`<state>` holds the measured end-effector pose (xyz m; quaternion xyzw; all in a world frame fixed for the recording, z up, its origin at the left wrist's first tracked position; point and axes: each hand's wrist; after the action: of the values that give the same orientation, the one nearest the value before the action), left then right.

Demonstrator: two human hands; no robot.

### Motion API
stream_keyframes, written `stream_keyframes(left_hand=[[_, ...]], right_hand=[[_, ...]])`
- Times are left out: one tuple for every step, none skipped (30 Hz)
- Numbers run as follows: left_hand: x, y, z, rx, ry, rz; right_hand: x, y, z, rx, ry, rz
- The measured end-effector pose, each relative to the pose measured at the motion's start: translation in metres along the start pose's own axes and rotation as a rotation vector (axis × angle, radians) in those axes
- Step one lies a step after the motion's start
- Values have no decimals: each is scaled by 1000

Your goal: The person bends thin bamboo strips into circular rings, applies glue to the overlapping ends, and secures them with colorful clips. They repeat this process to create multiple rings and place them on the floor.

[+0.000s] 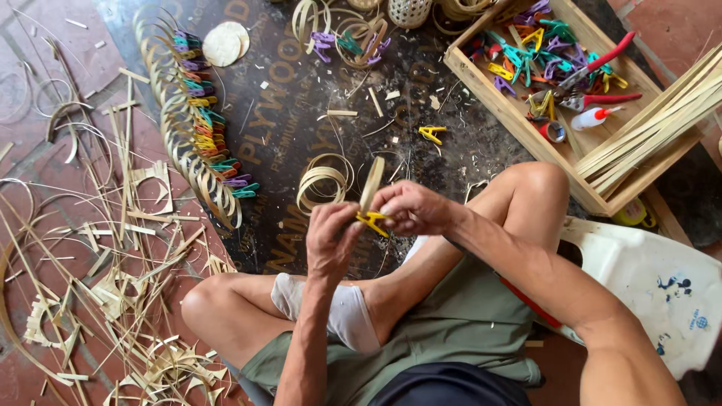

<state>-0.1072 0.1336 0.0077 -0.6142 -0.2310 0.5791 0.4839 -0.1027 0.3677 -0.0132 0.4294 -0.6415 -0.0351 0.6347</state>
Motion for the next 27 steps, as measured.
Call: stream_keyframes(left_hand=[[0,-3,0,36,-5,6],[2,-6,-4,62,-12,11],[2,-8,-8,84,-21,18],[3,-9,-11,69,-3,2],[3,-8,-15,52,16,-14],[4,-8,-19,32,33,-30],[5,-7,-22,-23,24,-52],[8,-7,-25,-82,20,-74],[9,-7,-28,-137,23,-95],[10,-7,-30,-186,26,-110],[10,-8,-30,-235,26,-125],[10,-10,-32,-296,34,-140],[9,-12,-34,-268,52,-186],[6,-13,-33,-230,64,-230],[3,-14,-31,-191,74,-275],[0,-16,-30,-182,64,-229],[-3,-16,-29,-178,50,-182],[-6,-15,-27,-173,30,-133],[-11,-13,-26,-113,-52,13],[-14,-9,-23,-49,-131,159],[-17,-3,-19,17,-209,303],[-14,3,-16,28,-235,394],[-8,10,-13,44,-256,482],[-2,20,-5,77,-287,566],[3,31,6,87,-297,581],[9,41,14,82,-296,598],[14,52,16,69,-287,617]], right_hand=[[-1,-4,-6,2,10,31],[-3,-7,-11,14,19,64],[-4,-9,-14,27,41,41],[-4,-11,-17,35,62,17],[-3,-12,-19,44,83,-4],[0,-14,-21,11,57,-136],[3,-14,-22,-23,30,-269],[6,-15,-23,-56,-1,-396],[10,-16,-24,-55,36,-499],[13,-15,-24,-64,74,-614],[15,-13,-23,-71,116,-731],[18,-14,-23,-69,80,-725],[21,-14,-24,-68,44,-718],[22,-15,-24,-73,12,-720],[23,-14,-23,-86,3,-754],[21,-12,-23,-91,-4,-781],[19,-10,-23,-90,-5,-807],[14,-5,-22,-177,50,-916],[6,2,-21,-270,107,-1022],[-3,11,-19,-370,161,-1129],[-15,26,-14,-436,94,-1388],[-28,38,-9,-497,20,-1641],[-40,46,-6,-529,-111,-1796],[-53,60,-1,-577,-256,-1958],[-65,75,7,-536,-301,-2056],[-75,82,15,-476,-343,-2143],[-83,83,23,-404,-383,-2222]])
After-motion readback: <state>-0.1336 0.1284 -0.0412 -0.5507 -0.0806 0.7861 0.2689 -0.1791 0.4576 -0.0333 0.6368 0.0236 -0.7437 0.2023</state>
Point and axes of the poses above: each hand's wrist, its own z-axis towards the middle knuckle, its own x-axis out of the palm, y = z × x, and after that the axes turned 13 degrees about -x, right-handed
